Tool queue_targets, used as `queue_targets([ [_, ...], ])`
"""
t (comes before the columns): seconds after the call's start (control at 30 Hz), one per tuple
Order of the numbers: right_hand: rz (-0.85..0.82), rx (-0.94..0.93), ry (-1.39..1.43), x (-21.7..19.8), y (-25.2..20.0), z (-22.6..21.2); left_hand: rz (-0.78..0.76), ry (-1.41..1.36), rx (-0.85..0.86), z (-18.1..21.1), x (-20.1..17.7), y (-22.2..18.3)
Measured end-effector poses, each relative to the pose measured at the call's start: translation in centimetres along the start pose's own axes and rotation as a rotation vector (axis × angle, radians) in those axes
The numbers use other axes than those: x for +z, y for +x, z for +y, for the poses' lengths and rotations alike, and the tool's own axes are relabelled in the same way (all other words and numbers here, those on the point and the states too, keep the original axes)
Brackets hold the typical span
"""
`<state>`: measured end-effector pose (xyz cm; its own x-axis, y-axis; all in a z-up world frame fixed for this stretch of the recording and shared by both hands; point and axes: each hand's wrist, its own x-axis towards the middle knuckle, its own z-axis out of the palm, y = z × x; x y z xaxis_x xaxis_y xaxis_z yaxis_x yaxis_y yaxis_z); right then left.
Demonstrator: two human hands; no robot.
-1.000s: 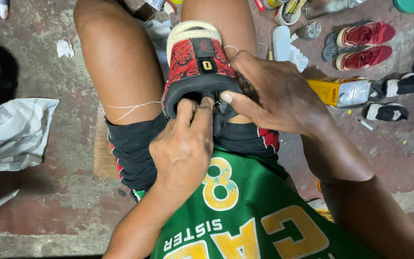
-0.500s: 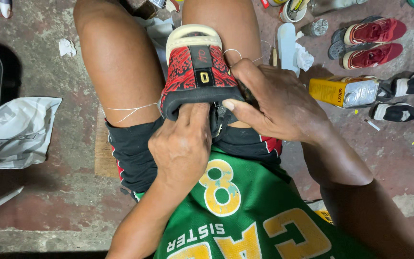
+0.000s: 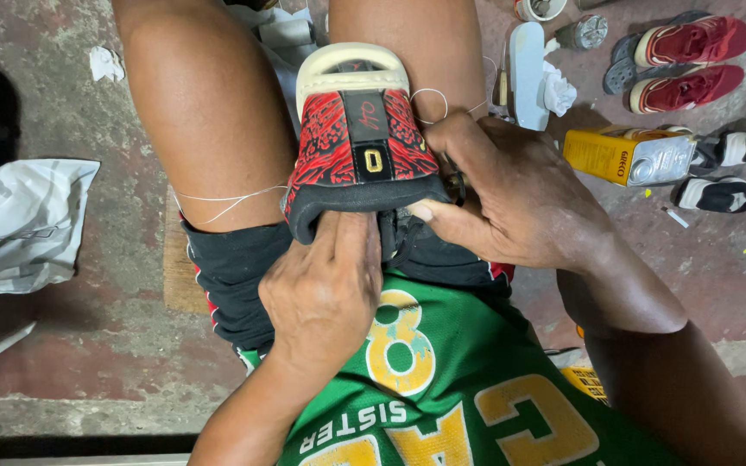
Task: The person stitches a red and black athletic shoe by hand using a needle and thread while holding it on their lap.
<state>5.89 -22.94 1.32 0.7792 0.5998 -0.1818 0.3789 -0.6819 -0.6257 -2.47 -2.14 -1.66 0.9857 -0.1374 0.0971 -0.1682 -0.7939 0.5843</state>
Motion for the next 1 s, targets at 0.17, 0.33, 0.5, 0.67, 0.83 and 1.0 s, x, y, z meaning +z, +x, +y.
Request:
queue_targets([
  [0.17, -0.007, -0.024, -0.020, 0.1, -0.3, -0.1, -0.095, -0.024, -0.063, 0.5, -1.1, -0.2],
  [0.33, -0.004, -0.007, -0.017, 0.1, -0.3, 0.2, -0.162, -0.110, -0.032, -0.1, -2.1, 0.1],
  [0.5, 0.008, -0.026, -0.027, 0.3, -0.2, 0.3, -0.138, -0.133, 0.001, -0.3, -2.2, 0.4],
  [0.67, 0.023, -0.041, 0.006, 0.4, -0.1, 0.4, -0.042, -0.132, -0.037, 0.1, -1.6, 0.5],
  [0.83, 0.014, -0.031, -0.004, 0.4, 0.0, 0.4, 0.055, -0.156, -0.064, 0.2, -0.9, 0.5],
  [1.0, -0.009, 0.004, -0.012, 0.4, -0.2, 0.2, 0.041, -0.099, -0.109, 0.4, 0.1, 0.3],
])
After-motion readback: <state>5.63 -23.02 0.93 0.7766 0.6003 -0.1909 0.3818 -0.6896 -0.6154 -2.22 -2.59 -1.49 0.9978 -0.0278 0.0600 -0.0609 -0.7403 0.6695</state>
